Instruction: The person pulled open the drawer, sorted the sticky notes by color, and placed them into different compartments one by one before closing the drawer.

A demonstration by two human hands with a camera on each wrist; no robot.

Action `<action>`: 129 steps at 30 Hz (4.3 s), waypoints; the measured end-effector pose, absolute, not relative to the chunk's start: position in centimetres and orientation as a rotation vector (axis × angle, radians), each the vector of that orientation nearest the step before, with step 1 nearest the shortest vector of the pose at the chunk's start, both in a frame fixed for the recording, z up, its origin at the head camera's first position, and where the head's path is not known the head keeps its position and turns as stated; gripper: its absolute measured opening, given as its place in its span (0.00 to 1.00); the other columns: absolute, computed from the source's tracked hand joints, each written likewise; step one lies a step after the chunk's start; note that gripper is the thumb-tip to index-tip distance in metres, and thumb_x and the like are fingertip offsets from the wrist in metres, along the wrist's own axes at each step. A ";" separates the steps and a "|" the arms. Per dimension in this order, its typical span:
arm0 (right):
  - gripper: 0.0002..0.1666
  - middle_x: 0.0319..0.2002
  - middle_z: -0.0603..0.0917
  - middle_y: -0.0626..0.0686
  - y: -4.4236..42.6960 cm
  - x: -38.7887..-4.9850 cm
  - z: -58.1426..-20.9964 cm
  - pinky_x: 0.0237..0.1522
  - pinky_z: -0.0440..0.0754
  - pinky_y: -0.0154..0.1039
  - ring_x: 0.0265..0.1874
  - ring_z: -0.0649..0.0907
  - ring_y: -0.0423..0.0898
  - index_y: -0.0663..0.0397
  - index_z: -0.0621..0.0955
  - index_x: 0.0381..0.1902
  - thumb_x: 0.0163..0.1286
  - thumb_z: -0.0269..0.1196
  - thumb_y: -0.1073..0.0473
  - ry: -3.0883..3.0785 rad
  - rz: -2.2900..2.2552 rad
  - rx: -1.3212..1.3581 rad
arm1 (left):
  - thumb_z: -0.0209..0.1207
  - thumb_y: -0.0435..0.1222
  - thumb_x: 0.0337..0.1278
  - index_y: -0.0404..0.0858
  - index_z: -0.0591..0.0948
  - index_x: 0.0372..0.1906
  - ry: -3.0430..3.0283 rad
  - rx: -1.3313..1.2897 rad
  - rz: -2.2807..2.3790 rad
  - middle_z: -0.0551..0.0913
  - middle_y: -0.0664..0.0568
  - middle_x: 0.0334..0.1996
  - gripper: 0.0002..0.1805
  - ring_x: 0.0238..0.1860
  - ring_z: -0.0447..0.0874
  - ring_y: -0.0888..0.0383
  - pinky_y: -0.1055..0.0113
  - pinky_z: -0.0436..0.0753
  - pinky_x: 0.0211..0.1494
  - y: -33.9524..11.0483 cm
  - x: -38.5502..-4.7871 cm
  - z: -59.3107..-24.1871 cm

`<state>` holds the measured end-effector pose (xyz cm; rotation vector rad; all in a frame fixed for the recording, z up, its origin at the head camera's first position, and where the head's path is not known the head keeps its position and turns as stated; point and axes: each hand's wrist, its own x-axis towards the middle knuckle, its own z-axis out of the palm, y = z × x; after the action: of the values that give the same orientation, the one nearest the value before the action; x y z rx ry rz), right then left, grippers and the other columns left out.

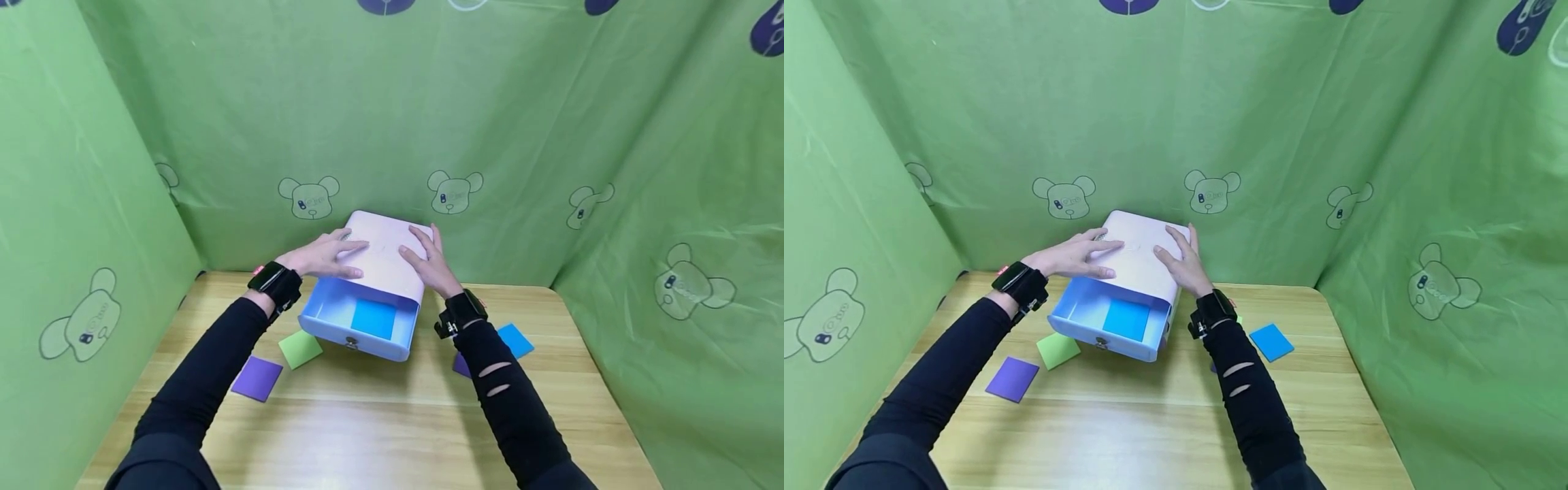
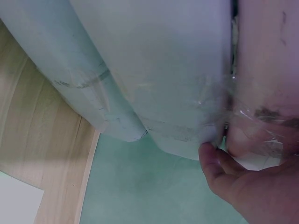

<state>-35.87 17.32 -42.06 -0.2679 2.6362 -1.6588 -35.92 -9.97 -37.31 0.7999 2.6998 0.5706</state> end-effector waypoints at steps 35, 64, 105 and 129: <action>0.46 0.82 0.47 0.64 20.2 -36.4 -42.8 0.76 0.65 0.62 0.80 0.56 0.64 0.54 0.52 0.81 0.78 0.53 0.38 2.876 -1.391 -0.367 | 0.60 0.57 0.65 0.57 0.59 0.79 2.632 0.677 0.712 0.33 0.47 0.84 0.41 0.83 0.36 0.35 0.26 0.42 0.79 -10.3 -35.9 -38.7; 0.48 0.66 0.69 0.81 36.8 -33.1 -50.7 0.63 0.76 0.65 0.64 0.72 0.75 0.80 0.60 0.71 0.70 0.65 0.48 2.782 -0.608 0.096 | 0.59 0.55 0.67 0.54 0.60 0.79 2.637 0.718 0.727 0.35 0.45 0.84 0.39 0.83 0.38 0.35 0.26 0.40 0.79 -10.2 -35.7 -38.4; 0.24 0.27 0.65 0.51 45.0 -31.3 -55.2 0.34 0.69 0.36 0.30 0.70 0.47 0.56 0.66 0.27 0.74 0.56 0.44 2.485 -0.897 0.437 | 0.61 0.56 0.65 0.56 0.62 0.79 2.636 0.694 0.765 0.35 0.48 0.85 0.40 0.84 0.36 0.38 0.27 0.40 0.80 -10.6 -34.9 -38.5; 0.36 0.35 0.81 0.42 43.2 -29.4 -45.3 0.42 0.88 0.34 0.32 0.84 0.36 0.70 0.64 0.67 0.78 0.56 0.45 2.417 -1.420 0.324 | 0.61 0.55 0.65 0.56 0.61 0.79 2.625 0.674 0.778 0.34 0.48 0.85 0.40 0.83 0.36 0.36 0.26 0.42 0.79 -10.8 -33.8 -38.6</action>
<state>-29.41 43.21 -45.28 0.3239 2.4168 -1.4200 -33.81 -10.75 -38.60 0.6738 2.6254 0.7777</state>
